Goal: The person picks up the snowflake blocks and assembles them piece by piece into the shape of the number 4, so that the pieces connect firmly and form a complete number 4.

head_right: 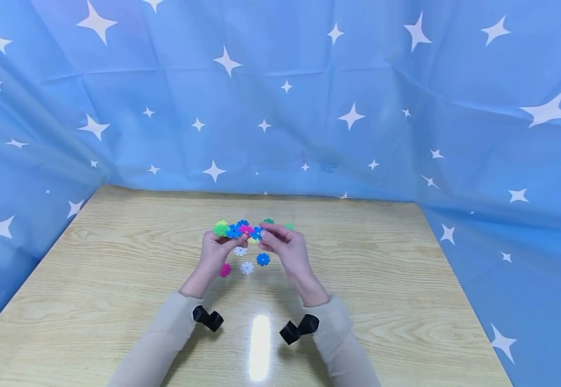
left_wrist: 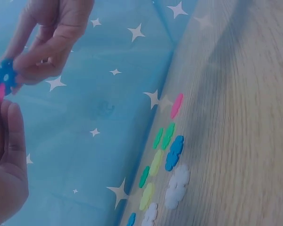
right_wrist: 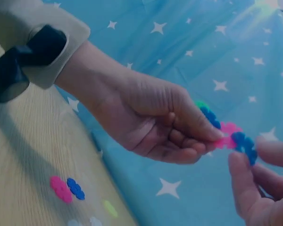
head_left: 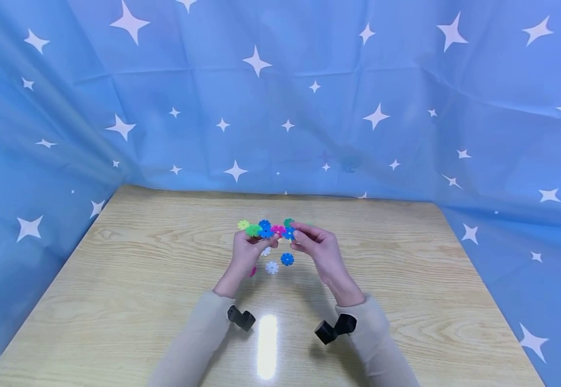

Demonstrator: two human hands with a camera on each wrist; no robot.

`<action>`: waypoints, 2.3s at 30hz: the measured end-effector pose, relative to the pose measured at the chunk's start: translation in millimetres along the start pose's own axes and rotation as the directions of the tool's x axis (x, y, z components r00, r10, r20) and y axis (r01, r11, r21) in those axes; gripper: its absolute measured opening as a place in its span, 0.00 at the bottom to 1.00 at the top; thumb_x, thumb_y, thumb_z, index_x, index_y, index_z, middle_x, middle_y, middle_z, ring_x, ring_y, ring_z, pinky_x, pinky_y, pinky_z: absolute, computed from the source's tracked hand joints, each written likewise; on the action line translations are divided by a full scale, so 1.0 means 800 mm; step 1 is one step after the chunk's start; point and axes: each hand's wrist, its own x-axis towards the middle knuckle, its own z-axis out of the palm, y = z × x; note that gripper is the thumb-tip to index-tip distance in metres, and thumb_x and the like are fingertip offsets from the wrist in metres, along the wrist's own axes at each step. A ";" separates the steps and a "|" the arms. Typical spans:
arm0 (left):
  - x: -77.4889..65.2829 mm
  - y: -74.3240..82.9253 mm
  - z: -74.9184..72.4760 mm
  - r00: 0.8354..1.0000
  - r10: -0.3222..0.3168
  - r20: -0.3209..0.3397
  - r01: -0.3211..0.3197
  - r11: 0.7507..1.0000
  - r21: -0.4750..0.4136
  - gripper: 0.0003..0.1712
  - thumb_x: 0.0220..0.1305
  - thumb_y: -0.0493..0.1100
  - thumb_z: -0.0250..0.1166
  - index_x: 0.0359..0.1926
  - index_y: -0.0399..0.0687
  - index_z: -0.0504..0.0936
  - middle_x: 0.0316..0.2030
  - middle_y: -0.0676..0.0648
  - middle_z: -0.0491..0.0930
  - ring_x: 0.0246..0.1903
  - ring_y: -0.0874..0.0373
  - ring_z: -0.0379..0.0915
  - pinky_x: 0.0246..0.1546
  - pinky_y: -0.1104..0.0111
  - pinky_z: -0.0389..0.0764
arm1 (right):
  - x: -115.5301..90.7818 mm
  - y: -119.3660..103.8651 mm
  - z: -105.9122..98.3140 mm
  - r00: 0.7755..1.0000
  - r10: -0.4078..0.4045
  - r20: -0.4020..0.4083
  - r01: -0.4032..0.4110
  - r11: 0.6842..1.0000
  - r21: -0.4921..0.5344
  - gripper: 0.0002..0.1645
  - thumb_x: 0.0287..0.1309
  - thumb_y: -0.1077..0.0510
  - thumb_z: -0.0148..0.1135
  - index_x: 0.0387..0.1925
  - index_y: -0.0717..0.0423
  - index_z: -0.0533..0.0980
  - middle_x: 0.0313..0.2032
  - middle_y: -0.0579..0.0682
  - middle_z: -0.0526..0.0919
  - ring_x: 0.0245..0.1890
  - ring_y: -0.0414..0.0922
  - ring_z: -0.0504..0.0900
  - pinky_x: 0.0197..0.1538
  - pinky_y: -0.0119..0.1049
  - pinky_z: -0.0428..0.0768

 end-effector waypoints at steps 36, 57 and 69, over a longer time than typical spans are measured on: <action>0.009 0.007 -0.038 0.990 -0.013 -0.138 0.009 0.999 -0.031 0.14 0.52 0.39 0.72 0.30 0.30 0.80 0.20 0.54 0.83 0.21 0.62 0.80 0.40 0.66 0.83 | 0.047 0.078 -0.105 0.999 0.025 -0.029 -0.038 0.564 -0.825 0.14 0.43 0.76 0.63 0.37 0.72 0.78 0.31 0.59 0.81 0.32 0.49 0.78 0.35 0.36 0.80; 0.007 0.005 -0.036 0.993 0.008 -0.116 -0.012 0.999 -0.039 0.16 0.51 0.41 0.72 0.28 0.29 0.79 0.20 0.53 0.83 0.21 0.62 0.80 0.37 0.66 0.84 | 0.056 0.069 -0.102 0.985 0.150 -0.083 -0.146 0.478 -0.866 0.14 0.45 0.67 0.69 0.36 0.68 0.77 0.33 0.57 0.79 0.34 0.49 0.77 0.36 0.38 0.79; 0.008 0.005 -0.035 0.994 -0.002 -0.111 -0.001 1.000 -0.022 0.18 0.52 0.40 0.72 0.31 0.26 0.79 0.21 0.54 0.83 0.21 0.62 0.80 0.38 0.66 0.84 | 0.057 0.065 -0.102 0.993 0.114 -0.001 -0.053 0.452 -0.891 0.14 0.43 0.69 0.69 0.33 0.65 0.74 0.30 0.55 0.77 0.30 0.48 0.75 0.32 0.38 0.77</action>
